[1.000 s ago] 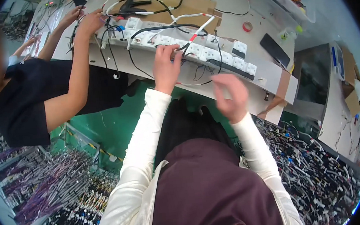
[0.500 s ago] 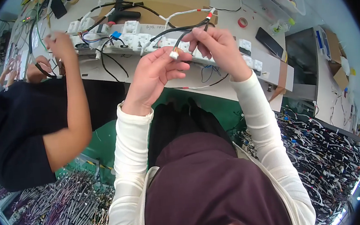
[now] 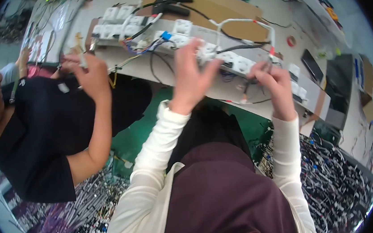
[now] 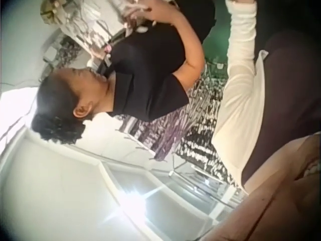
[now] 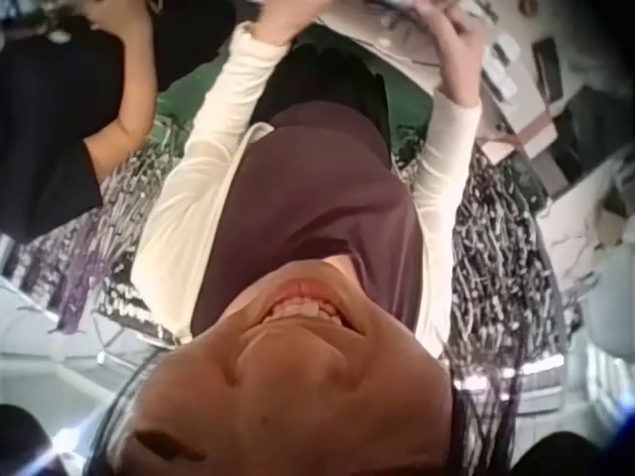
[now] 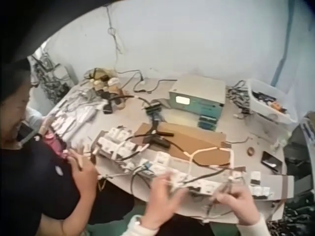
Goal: The person assembles and connects wire harnesses to electronic components by hand at a workbench.
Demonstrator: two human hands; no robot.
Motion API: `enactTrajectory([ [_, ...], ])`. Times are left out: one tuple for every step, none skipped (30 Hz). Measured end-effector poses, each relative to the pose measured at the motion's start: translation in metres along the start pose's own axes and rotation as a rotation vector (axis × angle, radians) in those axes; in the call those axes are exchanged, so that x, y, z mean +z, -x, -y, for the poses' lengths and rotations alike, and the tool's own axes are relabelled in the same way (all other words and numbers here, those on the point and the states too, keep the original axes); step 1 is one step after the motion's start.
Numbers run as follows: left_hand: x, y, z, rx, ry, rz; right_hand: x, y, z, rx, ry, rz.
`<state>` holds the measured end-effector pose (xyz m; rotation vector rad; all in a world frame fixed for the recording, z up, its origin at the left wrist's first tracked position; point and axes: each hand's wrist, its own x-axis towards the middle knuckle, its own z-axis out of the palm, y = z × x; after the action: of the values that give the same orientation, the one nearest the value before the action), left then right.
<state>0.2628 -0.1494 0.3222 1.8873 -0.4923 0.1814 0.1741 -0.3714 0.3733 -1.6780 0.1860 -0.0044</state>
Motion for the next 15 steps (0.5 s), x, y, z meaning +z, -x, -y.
enactTrajectory([
  [0.007, -0.005, -0.006, 0.105, -0.104, 0.030, -0.004, -0.001, -0.001, -0.079, 0.134, 0.039],
  [0.010, -0.011, -0.006, 0.192, -0.190, 0.044, -0.003, -0.002, -0.005, -0.100, 0.316, -0.083],
  [0.010, -0.015, -0.005, 0.182, -0.211, 0.035, -0.003, -0.005, -0.009, -0.123, 0.499, -0.210],
  [0.011, -0.018, -0.005, 0.095, -0.084, 0.029, -0.007, -0.009, -0.017, -0.081, 0.675, -0.347],
  [0.010, -0.021, -0.005, 0.010, 0.044, 0.018, -0.013, -0.017, -0.030, -0.092, 0.666, -0.327],
  [0.013, -0.023, -0.007, 0.110, 0.034, -0.052, -0.023, -0.024, -0.044, -0.171, 0.704, -0.472],
  [0.011, -0.021, -0.010, 0.105, 0.032, -0.061, -0.026, -0.032, -0.047, -0.250, 0.740, -0.622],
  [0.009, -0.015, -0.017, 0.089, 0.039, -0.057, -0.025, -0.039, -0.046, -0.398, 0.899, -0.653],
  [0.007, -0.010, -0.023, 0.078, 0.051, -0.052, -0.028, -0.046, -0.047, -0.405, 0.901, -0.649],
  [0.004, -0.003, -0.023, 0.090, 0.056, -0.063, -0.034, -0.053, -0.050, -0.208, 0.670, -0.485],
  [0.001, 0.008, -0.024, 0.095, 0.061, -0.066, -0.042, -0.059, -0.053, -0.017, 0.436, -0.319],
  [-0.003, 0.020, -0.024, -0.035, 0.108, -0.099, -0.057, -0.066, -0.056, 0.006, 0.504, -0.131],
  [-0.010, 0.027, -0.019, -0.159, 0.142, -0.133, -0.052, -0.070, -0.049, -0.010, 0.492, -0.130],
  [-0.010, 0.032, -0.015, -0.134, 0.170, -0.141, -0.050, -0.068, -0.036, 0.063, 0.304, -0.130],
  [-0.011, 0.035, -0.013, -0.114, 0.196, -0.149, -0.044, -0.065, -0.020, 0.139, 0.116, -0.120],
])
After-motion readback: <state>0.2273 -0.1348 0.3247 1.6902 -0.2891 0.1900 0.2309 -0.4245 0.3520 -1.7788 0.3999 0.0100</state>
